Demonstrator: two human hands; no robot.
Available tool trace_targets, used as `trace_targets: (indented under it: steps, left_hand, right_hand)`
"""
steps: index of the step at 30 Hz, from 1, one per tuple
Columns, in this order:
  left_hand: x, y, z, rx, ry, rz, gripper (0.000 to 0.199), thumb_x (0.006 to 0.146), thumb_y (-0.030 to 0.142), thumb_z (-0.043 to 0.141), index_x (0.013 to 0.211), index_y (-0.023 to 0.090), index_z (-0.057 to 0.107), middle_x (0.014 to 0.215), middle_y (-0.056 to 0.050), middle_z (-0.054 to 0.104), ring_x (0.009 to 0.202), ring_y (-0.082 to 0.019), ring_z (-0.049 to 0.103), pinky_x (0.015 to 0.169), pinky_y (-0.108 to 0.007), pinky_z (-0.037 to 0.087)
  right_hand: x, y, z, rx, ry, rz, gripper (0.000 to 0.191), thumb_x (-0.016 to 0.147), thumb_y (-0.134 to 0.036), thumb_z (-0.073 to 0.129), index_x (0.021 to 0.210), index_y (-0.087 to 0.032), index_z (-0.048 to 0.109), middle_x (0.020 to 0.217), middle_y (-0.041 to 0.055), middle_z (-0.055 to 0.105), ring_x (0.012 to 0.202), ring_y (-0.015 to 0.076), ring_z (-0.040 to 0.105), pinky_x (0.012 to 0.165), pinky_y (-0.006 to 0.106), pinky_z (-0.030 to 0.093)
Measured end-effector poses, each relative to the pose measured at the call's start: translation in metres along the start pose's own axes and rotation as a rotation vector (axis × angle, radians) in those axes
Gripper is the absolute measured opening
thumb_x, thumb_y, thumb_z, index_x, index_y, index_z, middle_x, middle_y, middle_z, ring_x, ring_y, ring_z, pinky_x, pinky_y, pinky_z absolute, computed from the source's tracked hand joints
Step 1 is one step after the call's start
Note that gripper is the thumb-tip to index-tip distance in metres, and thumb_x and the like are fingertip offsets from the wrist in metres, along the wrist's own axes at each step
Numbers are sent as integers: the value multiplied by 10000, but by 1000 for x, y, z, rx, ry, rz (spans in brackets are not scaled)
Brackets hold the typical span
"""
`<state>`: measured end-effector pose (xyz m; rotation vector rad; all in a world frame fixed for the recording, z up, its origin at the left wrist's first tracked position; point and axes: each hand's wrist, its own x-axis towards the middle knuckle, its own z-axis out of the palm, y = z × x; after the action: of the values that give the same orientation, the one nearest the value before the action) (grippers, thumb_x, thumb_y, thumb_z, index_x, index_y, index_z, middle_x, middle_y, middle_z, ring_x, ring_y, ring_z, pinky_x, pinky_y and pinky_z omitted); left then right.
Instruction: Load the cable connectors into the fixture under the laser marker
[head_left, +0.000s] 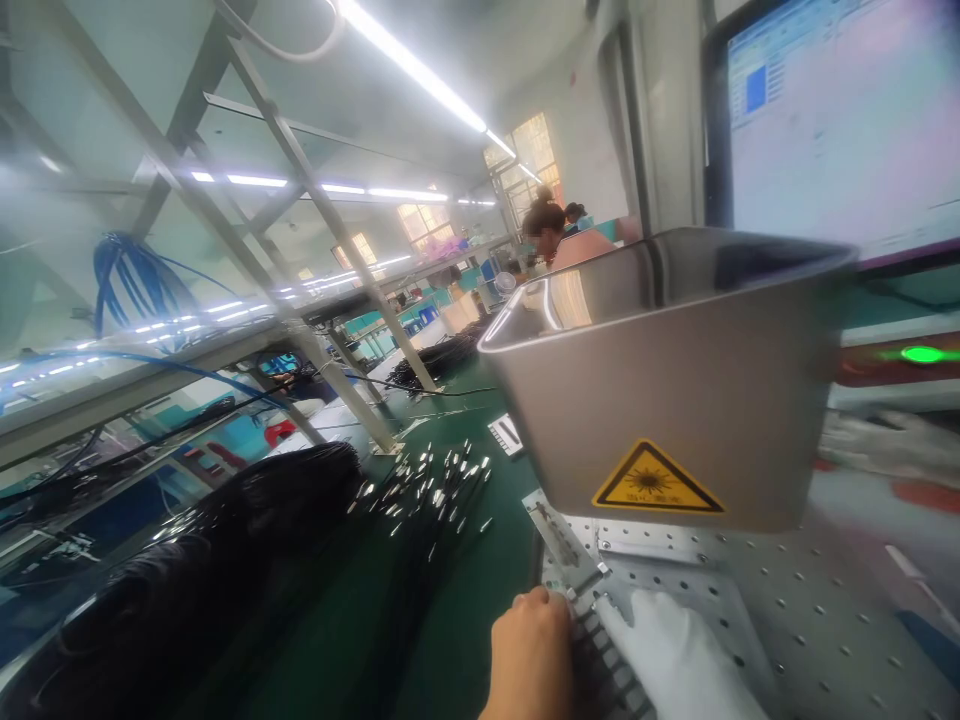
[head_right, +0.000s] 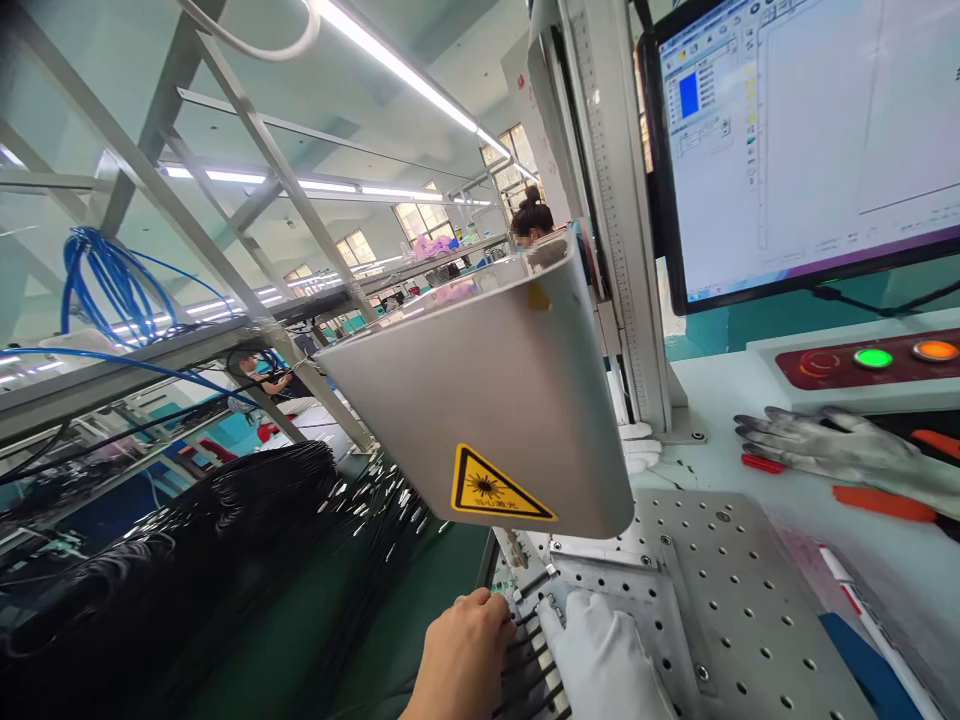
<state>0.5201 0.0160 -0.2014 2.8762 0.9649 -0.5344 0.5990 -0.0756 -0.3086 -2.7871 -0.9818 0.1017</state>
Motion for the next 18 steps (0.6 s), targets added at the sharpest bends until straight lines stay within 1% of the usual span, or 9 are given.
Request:
trace_targets:
  steps: [2, 4, 8, 11, 14, 18]
  left_hand:
    - [1, 0, -1, -20, -27, -9, 265, 899, 168, 431, 1017, 194, 666, 1113, -88, 674, 1032, -264, 637, 833, -338, 499]
    - [3, 0, -2, -40, -37, -6, 241, 877, 170, 463, 980, 188, 680, 1085, -105, 685, 995, -272, 653, 834, -353, 504]
    - [6, 1, -4, -56, -42, 56, 199, 808, 146, 523, 897, 165, 701, 1028, -132, 701, 961, -314, 667, 830, -393, 510]
    - [7, 4, -3, -55, -60, 46, 245, 760, 105, 539, 947, 133, 695, 1057, -148, 697, 994, -349, 660, 844, -424, 518]
    - [6, 7, 1, -57, -39, 37, 307, 762, 82, 514, 1021, 127, 672, 1096, -150, 685, 1020, -353, 652, 854, -438, 521]
    - [4, 6, 8, -98, -31, 27, 284, 811, 122, 475, 1037, 135, 647, 1097, -131, 673, 1014, -347, 646, 860, -461, 518]
  right_hand:
    - [2, -2, -2, 28, 12, 79, 304, 973, -257, 422, 854, -217, 699, 806, 84, 647, 726, 208, 655, 633, 280, 466]
    - [3, -3, -3, 43, 24, 94, 322, 980, -304, 412, 842, -218, 691, 808, 84, 648, 729, 209, 652, 647, 283, 469]
    - [3, -1, -5, 81, -17, 59, 218, 940, -296, 482, 872, -235, 680, 820, 75, 654, 721, 208, 646, 632, 281, 461]
    - [2, 1, -8, 112, -21, 15, 248, 953, -276, 447, 895, -228, 683, 860, 85, 664, 762, 209, 653, 661, 282, 481]
    - [2, 1, -6, 128, -9, -1, 265, 954, -252, 431, 886, -223, 686, 873, 83, 667, 793, 211, 654, 688, 289, 503]
    - [4, 1, 4, 146, 3, 23, 275, 957, -264, 431, 856, -229, 685, 864, 76, 664, 781, 211, 647, 704, 302, 512]
